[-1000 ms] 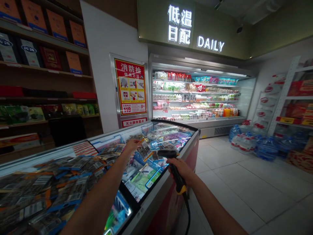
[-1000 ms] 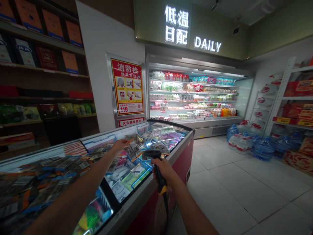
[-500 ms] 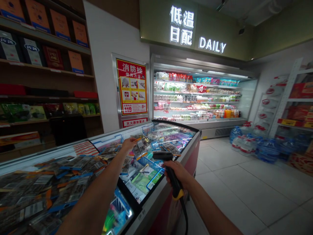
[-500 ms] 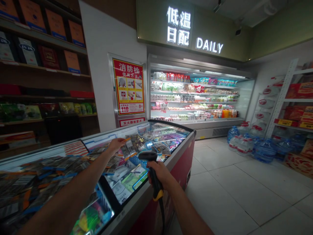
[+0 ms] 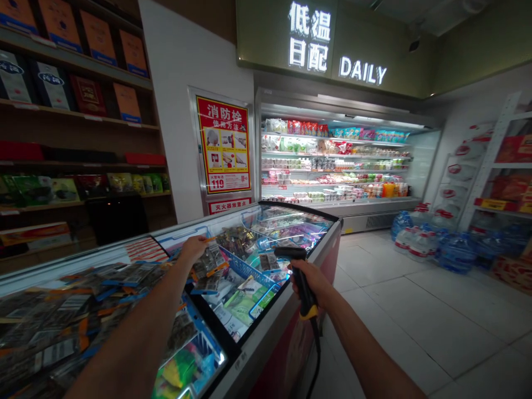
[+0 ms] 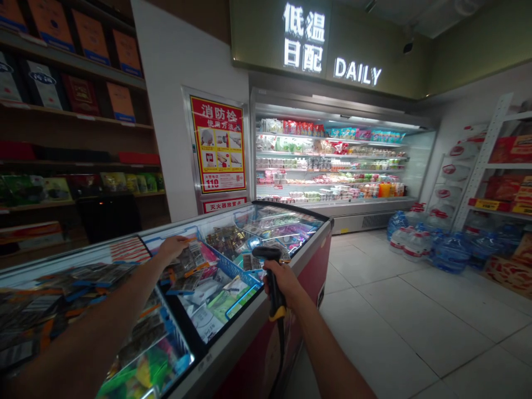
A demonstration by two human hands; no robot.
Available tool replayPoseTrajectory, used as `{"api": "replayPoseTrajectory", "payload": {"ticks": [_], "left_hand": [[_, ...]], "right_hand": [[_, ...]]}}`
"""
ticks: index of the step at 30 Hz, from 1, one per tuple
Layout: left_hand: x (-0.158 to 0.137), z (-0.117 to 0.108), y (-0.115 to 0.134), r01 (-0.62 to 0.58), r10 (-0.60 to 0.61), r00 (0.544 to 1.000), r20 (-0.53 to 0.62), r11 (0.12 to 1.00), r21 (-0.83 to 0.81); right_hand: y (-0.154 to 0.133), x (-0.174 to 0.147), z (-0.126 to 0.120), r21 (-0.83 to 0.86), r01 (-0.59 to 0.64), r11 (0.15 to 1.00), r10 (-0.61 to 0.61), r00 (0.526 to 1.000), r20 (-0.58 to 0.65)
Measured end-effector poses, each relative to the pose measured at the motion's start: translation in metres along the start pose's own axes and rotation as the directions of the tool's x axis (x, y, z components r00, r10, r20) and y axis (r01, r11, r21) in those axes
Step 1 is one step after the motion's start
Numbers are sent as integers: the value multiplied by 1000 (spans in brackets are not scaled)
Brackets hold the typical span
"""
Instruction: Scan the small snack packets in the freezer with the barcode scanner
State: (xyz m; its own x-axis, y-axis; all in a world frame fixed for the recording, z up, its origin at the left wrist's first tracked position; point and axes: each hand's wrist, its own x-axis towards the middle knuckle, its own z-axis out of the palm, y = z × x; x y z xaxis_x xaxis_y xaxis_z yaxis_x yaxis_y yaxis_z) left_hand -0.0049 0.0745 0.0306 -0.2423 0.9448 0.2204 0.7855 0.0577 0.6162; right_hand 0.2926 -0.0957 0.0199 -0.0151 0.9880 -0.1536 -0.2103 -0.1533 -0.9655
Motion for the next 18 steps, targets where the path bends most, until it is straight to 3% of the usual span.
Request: {"api": "replayPoseTrajectory", "payload": {"ticks": [4, 7, 11, 14, 18], "left_hand": [[0, -9, -10, 77, -42, 988, -148, 967, 243], [-12, 1, 7, 1, 71, 972, -222, 951, 310], [-37, 43, 51, -238, 259, 965, -50, 937, 257], [-56, 86, 74, -378, 357, 922, 152, 915, 143], [-76, 130, 82, -307, 285, 918, 275, 951, 40]], "right_hand": [[1, 2, -7, 19, -7, 1000, 7, 1000, -13], [1, 4, -13, 38, 4, 999, -3, 1000, -30], [1, 5, -20, 35, 30, 999, -27, 997, -67], [2, 5, -27, 34, 26, 999, -24, 997, -74], [5, 3, -35, 25, 28, 999, -26, 996, -91]]}}
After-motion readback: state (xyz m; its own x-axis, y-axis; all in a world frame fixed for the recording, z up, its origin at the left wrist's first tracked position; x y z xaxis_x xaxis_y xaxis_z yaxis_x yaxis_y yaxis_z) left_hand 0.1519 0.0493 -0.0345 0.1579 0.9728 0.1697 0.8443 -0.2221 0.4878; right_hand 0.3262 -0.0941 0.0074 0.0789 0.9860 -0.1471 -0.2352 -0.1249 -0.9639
